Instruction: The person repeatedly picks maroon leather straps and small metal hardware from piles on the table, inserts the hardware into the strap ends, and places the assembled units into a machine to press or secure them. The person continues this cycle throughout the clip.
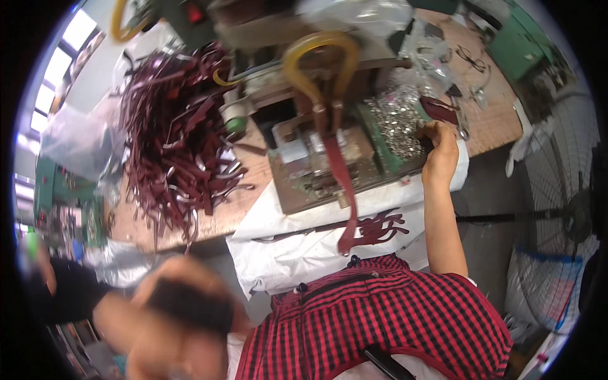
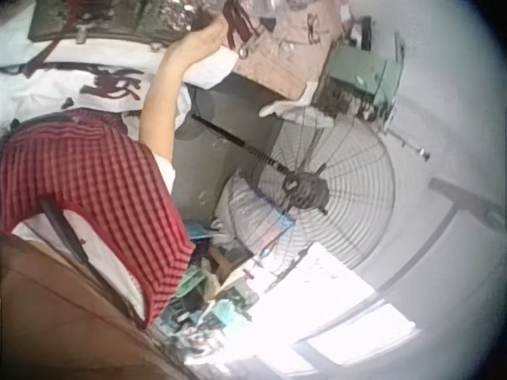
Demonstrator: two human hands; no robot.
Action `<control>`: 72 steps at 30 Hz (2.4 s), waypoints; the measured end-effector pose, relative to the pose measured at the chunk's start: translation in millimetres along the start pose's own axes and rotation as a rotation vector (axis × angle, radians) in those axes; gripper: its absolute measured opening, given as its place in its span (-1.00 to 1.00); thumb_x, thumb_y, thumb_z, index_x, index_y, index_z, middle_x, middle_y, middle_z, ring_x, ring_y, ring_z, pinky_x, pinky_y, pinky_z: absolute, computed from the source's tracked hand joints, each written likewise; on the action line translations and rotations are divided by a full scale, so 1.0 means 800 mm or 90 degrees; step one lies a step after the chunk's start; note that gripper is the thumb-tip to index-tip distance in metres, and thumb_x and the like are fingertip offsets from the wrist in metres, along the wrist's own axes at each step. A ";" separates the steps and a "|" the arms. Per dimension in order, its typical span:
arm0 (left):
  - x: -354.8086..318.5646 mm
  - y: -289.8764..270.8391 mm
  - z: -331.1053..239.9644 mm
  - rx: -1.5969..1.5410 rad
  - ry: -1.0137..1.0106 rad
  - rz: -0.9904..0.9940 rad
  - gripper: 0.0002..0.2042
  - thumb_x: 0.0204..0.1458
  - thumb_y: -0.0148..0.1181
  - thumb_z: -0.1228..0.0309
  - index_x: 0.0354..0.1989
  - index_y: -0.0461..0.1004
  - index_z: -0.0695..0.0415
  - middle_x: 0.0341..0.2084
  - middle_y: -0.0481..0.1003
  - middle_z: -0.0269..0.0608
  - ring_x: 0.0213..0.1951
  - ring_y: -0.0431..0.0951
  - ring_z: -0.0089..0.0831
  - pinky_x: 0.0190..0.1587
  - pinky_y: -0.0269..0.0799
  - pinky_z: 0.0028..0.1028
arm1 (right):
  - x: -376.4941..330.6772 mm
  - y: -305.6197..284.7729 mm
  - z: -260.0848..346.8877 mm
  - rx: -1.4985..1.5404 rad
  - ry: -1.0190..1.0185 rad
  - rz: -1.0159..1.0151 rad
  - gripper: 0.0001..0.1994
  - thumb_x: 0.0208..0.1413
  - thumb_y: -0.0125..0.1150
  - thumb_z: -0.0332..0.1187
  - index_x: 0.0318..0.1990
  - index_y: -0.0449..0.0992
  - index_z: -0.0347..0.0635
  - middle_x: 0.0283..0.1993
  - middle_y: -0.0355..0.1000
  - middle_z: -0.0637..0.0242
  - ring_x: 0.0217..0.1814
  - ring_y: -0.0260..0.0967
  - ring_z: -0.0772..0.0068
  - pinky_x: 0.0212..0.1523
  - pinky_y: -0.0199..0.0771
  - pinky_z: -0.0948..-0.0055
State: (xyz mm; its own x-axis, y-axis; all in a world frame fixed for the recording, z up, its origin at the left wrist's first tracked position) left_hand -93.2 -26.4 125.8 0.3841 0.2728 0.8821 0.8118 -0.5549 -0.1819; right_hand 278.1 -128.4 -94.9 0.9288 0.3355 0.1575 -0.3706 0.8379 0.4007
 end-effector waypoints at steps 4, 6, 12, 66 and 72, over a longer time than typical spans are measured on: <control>0.033 0.002 0.014 -0.025 0.065 -0.001 -0.85 0.06 0.18 0.60 -0.19 0.52 0.16 -0.18 0.49 -0.20 -0.34 0.46 -0.44 -0.25 0.38 -0.47 | 0.005 0.052 -0.010 -0.122 -0.030 0.006 -0.80 0.30 0.15 -0.39 -0.21 0.63 -0.36 -0.22 0.59 0.35 -0.17 0.47 0.55 0.02 0.43 0.51; 0.034 -0.001 0.017 -0.009 0.065 -0.007 -0.87 0.08 0.17 0.60 -0.21 0.53 0.16 -0.19 0.50 -0.21 -0.30 0.48 -0.41 -0.20 0.38 -0.47 | -0.004 0.075 -0.006 -0.198 -0.098 0.032 -0.83 0.28 0.19 -0.41 -0.20 0.65 -0.33 -0.22 0.60 0.36 -0.15 0.46 0.60 0.01 0.42 0.54; 0.008 -0.081 0.039 0.477 0.086 -0.159 -0.91 0.14 0.16 0.59 -0.25 0.57 0.16 -0.22 0.54 -0.26 -0.18 0.52 -0.34 -0.04 0.38 -0.44 | -0.008 0.080 0.002 -0.255 -0.089 0.091 -0.87 0.18 0.29 -0.52 -0.13 0.61 -0.31 -0.23 0.58 0.43 -0.20 0.44 0.68 -0.11 0.41 0.66; -0.091 0.100 0.114 0.273 0.037 0.073 -0.68 -0.19 0.46 0.56 -0.18 0.63 0.16 -0.14 0.65 -0.07 -0.55 0.50 -0.44 -0.51 0.36 -0.50 | 0.018 0.084 0.010 -0.716 -0.546 0.327 -0.77 -0.07 0.36 -0.42 -0.21 0.55 -0.18 -0.09 0.57 0.21 0.03 0.49 0.06 -0.08 0.50 0.18; -0.096 -0.016 0.114 0.355 -0.175 -0.302 -0.84 0.11 0.18 0.77 -0.17 0.55 0.30 -0.37 0.59 0.01 -0.39 0.58 -0.34 -0.25 0.53 -0.44 | -0.002 0.046 0.021 -0.384 -0.184 0.107 -0.90 0.18 0.27 -0.44 -0.22 0.60 -0.28 -0.31 0.59 0.36 -0.27 0.49 0.61 -0.16 0.46 0.57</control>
State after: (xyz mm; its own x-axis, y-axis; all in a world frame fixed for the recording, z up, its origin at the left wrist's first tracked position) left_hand -93.5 31.2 20.7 -0.0237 0.6076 0.7939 0.9895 0.1274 -0.0680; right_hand 262.9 -105.1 -65.1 0.7913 0.4235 0.4409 -0.3683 0.9059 -0.2092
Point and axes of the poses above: each hand's wrist, its own x-axis towards the middle knuckle, its own y-axis out of the palm, z = x × y, the point moved 3 cm from there along x, towards the middle knuckle
